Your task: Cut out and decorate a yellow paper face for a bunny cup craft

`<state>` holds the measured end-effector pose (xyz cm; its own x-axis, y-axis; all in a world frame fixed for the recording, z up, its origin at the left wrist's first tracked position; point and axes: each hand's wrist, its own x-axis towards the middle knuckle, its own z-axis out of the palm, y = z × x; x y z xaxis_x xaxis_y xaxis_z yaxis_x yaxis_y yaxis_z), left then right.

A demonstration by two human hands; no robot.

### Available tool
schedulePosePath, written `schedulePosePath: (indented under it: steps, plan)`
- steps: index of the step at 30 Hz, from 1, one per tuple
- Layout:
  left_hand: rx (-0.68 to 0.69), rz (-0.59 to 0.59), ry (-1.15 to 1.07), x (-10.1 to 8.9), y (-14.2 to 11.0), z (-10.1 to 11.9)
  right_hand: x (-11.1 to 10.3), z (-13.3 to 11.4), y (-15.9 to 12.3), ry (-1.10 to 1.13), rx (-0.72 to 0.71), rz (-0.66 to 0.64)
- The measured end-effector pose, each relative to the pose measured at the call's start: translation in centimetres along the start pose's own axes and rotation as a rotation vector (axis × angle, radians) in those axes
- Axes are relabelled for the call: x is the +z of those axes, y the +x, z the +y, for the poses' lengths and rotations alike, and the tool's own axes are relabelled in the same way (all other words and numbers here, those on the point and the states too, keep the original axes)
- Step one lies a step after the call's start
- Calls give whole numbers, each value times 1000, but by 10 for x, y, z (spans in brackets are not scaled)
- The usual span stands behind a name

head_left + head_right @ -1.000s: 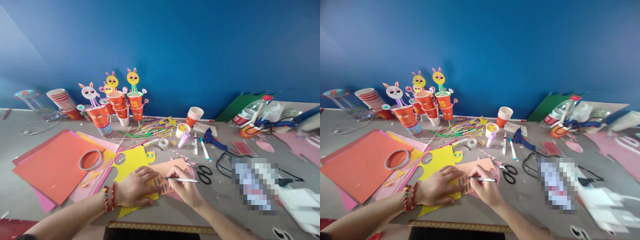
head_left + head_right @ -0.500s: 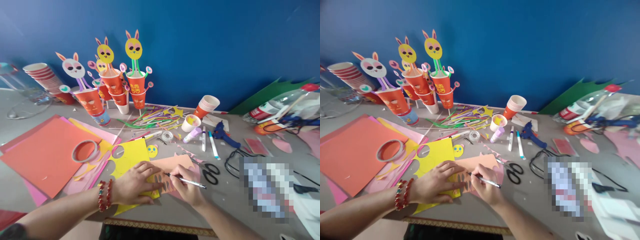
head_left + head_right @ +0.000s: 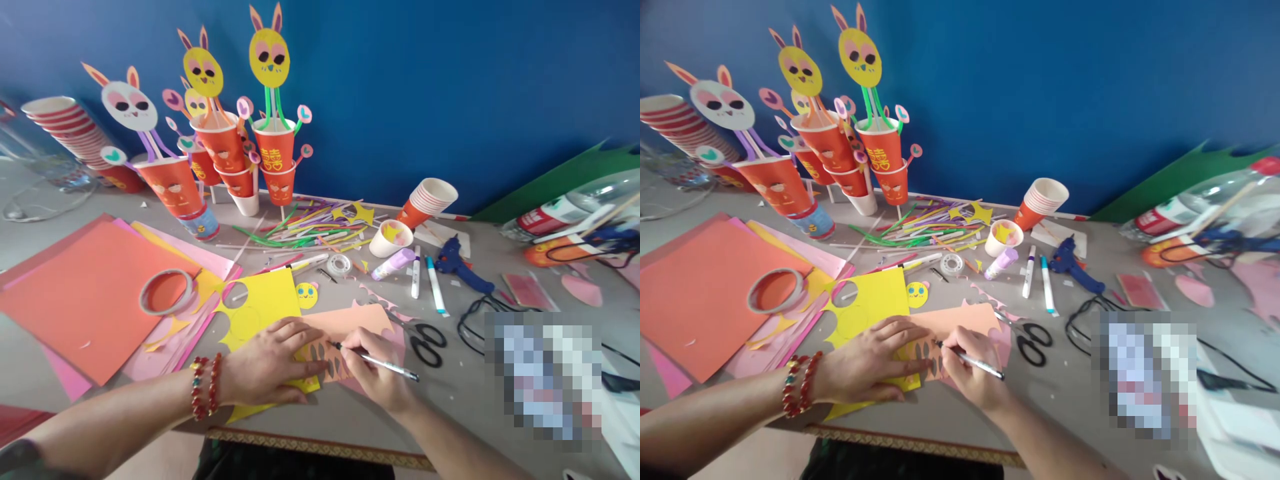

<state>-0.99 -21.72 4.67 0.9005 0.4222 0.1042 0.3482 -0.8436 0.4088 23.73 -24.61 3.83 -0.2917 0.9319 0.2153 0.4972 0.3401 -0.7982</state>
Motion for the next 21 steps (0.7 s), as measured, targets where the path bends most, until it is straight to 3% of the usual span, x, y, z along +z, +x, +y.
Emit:
schedulePosePath:
  steps: [21]
  plan:
    - [-14,-11,18,2,-2,0,1,4,-1,8,8,14]
